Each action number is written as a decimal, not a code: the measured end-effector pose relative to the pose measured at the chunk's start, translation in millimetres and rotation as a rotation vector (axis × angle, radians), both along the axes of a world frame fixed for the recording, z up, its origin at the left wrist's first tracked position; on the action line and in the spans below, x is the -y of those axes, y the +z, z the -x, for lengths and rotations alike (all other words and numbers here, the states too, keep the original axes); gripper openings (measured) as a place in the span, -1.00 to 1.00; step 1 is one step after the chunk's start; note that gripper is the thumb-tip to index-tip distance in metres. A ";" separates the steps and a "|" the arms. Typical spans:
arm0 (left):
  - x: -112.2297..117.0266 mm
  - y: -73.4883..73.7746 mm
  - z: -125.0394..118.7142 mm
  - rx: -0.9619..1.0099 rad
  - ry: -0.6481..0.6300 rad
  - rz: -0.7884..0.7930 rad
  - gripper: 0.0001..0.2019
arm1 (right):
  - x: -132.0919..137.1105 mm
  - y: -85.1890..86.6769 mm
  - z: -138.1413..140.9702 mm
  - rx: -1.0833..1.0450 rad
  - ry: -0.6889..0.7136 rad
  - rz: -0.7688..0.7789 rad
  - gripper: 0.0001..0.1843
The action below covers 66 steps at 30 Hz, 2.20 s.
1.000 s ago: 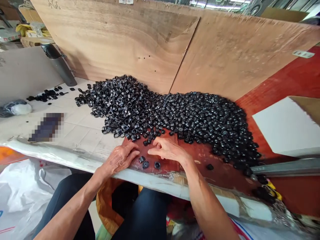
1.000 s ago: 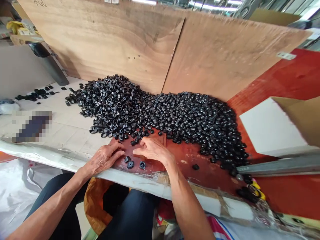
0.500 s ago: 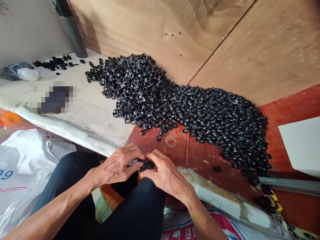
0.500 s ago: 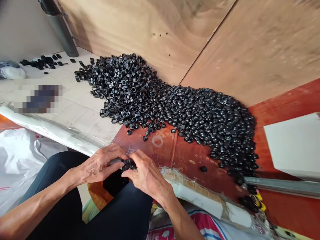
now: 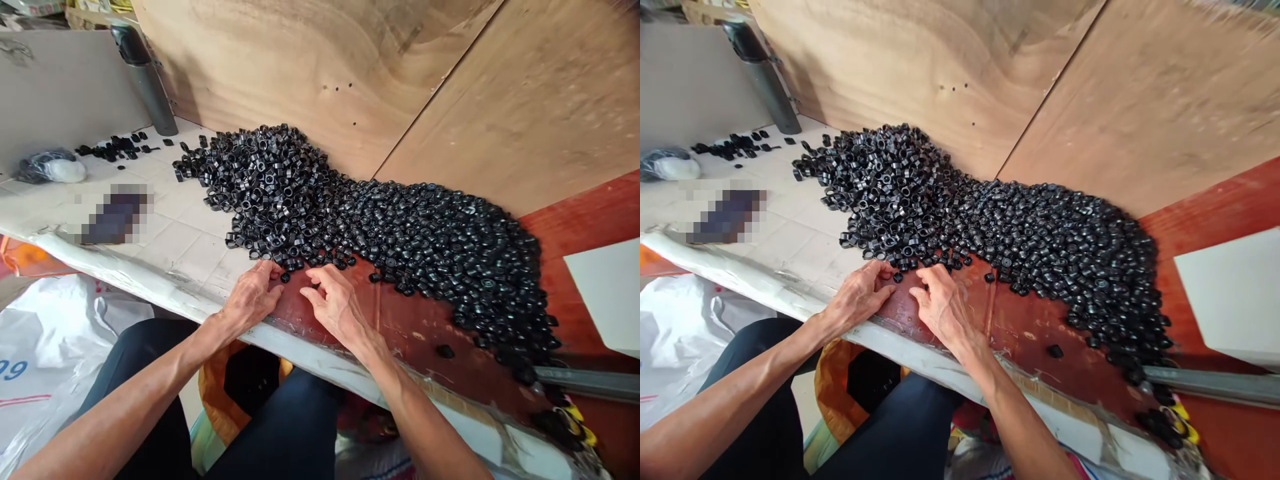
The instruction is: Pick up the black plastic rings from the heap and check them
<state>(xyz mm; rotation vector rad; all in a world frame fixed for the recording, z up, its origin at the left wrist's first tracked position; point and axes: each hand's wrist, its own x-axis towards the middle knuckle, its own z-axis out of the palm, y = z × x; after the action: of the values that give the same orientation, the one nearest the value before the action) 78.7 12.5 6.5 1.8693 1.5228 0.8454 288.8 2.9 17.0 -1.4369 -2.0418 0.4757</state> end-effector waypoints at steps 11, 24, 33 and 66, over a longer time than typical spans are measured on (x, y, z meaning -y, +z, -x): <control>-11.9 -5.5 -1.2 -0.055 0.121 -0.119 -0.67 | -14.1 -6.4 34.0 0.336 0.074 -0.045 -0.85; -18.3 -2.4 1.5 0.139 0.124 0.011 -0.81 | -15.8 -0.8 30.5 -0.206 -0.001 -0.043 -0.83; -11.3 9.5 4.5 0.672 -0.058 0.280 -0.65 | -23.5 13.1 28.1 -0.558 0.071 0.053 -0.76; -9.8 -2.3 8.3 0.743 -0.042 0.113 -0.70 | -22.2 -2.7 32.8 -0.468 0.165 -0.281 -0.86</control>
<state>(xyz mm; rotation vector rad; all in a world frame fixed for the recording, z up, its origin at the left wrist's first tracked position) 70.5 22.3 4.2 1.2753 1.0277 1.2250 255.9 25.1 14.3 -0.8948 -1.7664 0.5124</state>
